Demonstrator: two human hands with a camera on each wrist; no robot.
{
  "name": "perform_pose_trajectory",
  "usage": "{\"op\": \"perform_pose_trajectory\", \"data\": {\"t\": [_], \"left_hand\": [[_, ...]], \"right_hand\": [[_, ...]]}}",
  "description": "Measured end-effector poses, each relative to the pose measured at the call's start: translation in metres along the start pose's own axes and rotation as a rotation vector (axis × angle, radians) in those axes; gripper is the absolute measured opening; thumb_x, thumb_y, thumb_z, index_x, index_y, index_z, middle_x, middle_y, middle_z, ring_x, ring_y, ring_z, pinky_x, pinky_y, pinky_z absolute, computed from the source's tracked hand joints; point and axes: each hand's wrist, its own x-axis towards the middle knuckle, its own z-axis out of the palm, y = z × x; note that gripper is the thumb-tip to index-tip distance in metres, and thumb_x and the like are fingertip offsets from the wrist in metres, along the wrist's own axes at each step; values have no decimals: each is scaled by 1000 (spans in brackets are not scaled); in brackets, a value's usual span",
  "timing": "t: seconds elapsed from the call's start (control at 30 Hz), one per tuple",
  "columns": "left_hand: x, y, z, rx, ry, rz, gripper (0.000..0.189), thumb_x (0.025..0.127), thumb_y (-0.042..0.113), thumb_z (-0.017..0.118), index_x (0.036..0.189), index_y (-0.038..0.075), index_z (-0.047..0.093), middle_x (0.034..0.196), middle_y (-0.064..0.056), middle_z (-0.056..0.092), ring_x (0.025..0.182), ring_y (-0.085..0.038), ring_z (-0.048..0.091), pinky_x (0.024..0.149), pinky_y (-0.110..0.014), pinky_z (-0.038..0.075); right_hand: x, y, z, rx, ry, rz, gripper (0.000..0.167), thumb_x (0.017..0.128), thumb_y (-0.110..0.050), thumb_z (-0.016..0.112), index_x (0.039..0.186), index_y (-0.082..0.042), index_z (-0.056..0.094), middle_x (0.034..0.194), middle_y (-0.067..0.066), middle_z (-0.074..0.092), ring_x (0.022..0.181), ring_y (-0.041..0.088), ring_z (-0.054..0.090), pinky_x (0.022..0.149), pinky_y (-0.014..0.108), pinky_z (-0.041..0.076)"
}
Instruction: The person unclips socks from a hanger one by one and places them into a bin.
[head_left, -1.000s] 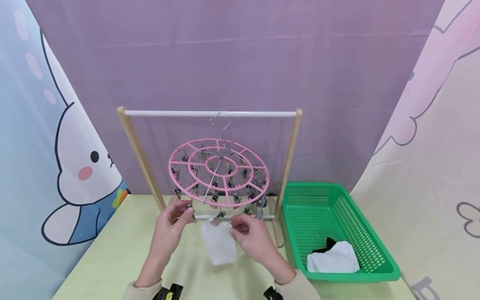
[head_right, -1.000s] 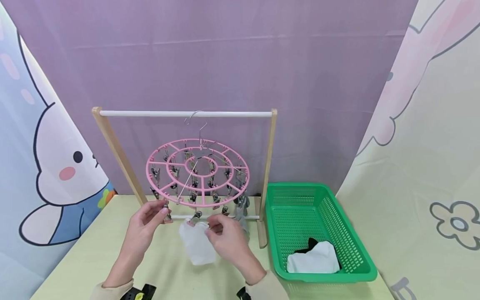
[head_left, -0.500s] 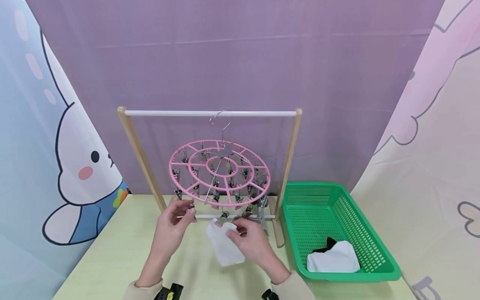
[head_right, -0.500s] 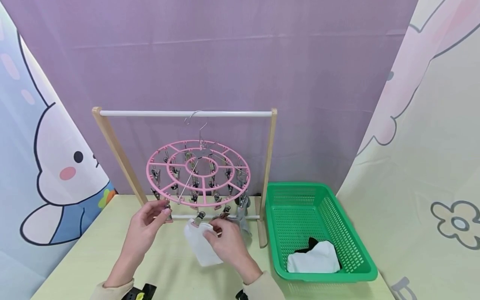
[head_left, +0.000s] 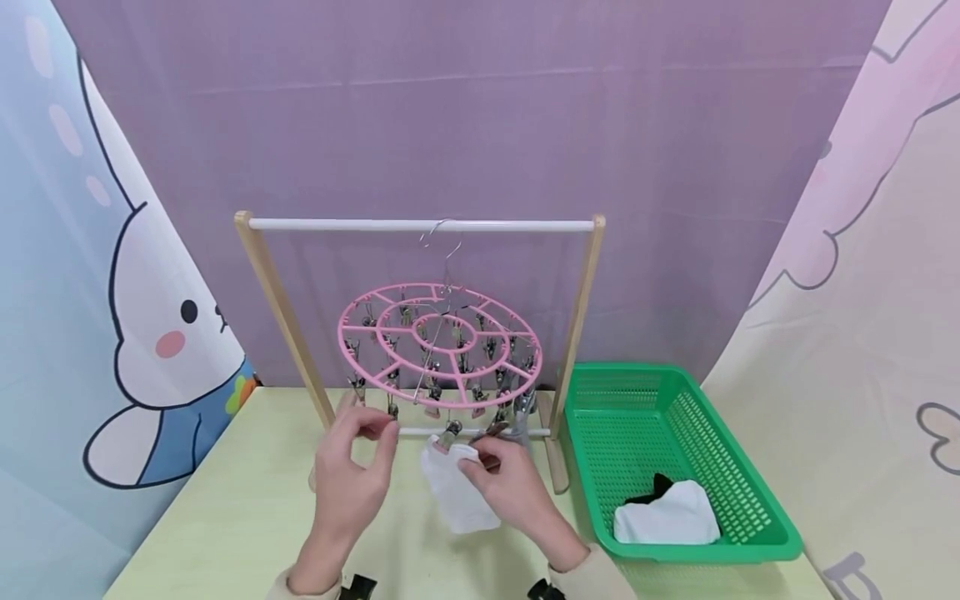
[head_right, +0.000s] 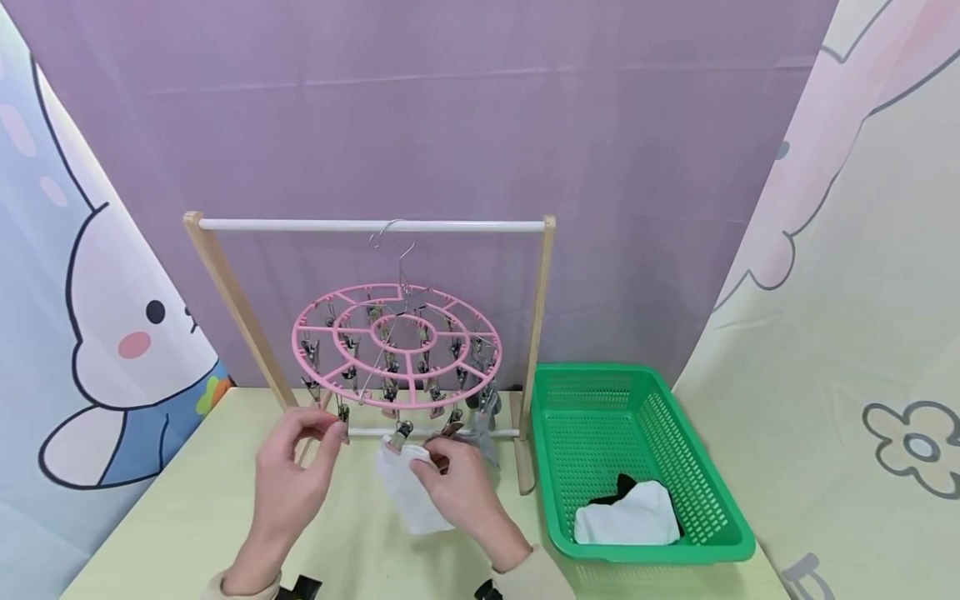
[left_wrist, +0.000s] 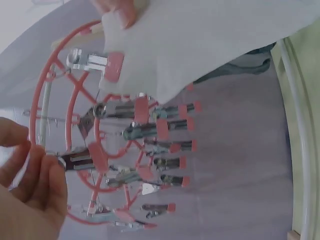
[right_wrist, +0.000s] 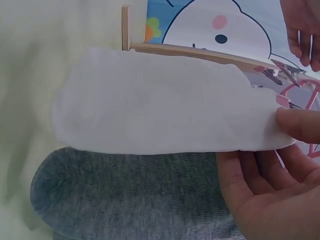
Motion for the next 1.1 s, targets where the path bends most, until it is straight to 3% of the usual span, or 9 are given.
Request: {"op": "perform_pose_trajectory", "data": {"t": [0.13, 0.23, 0.4, 0.53, 0.63, 0.87, 1.1], "left_hand": [[-2, 1, 8, -33, -109, 40, 22, 85, -10, 71, 103, 3, 70, 93, -7, 69, 83, -17, 64, 80, -16, 51], [-2, 2, 14, -23, -192, 11, 23, 87, -5, 73, 109, 3, 69, 102, -6, 71, 90, -20, 67, 82, -22, 54], [-3, 3, 18, -45, -370, -185, 33, 95, 12, 72, 127, 3, 66, 118, -5, 70, 103, -21, 67, 90, -35, 56], [-3, 0, 21, -107, -469, -306, 42, 98, 19, 69, 137, 6, 61, 118, -4, 69, 104, -21, 66, 93, -37, 56], [-2, -2, 23, -137, -490, -346, 40, 97, 19, 70, 135, 4, 62, 109, -1, 69, 99, -18, 66, 91, -35, 56], [-1, -2, 25, -168, -479, -425, 20, 96, 18, 72, 111, 5, 69, 93, 2, 65, 86, -12, 62, 82, -29, 55], [0, 0, 26, -207, -489, -473, 23, 97, 19, 70, 112, 2, 68, 89, -3, 64, 75, -13, 62, 72, -28, 54]], "right_hand": [[0, -3, -4, -9, -2, -10, 13, 94, -15, 72, 99, -3, 73, 84, 0, 66, 76, 11, 62, 69, 25, 55], [0, -5, -6, -10, -11, -19, 11, 95, -14, 71, 97, -4, 73, 84, -1, 66, 75, 11, 61, 69, 25, 54], [-1, -7, -8, -6, -41, -20, 8, 97, -14, 68, 97, -7, 73, 82, -4, 64, 73, 8, 59, 67, 25, 52], [-3, -7, -9, 5, -54, -22, 8, 98, -13, 66, 97, -8, 73, 82, -4, 65, 72, 8, 59, 66, 25, 52], [-4, -8, -9, 7, -61, -25, 8, 98, -13, 67, 96, -8, 72, 81, -4, 65, 71, 7, 59, 64, 25, 52], [-6, -10, -8, 14, -80, -17, 9, 98, -15, 67, 96, -8, 72, 81, -5, 64, 70, 8, 58, 64, 24, 51], [-7, -12, -8, 22, -92, -21, 9, 98, -15, 67, 95, -8, 72, 80, -5, 64, 70, 6, 59, 64, 25, 52]]}}
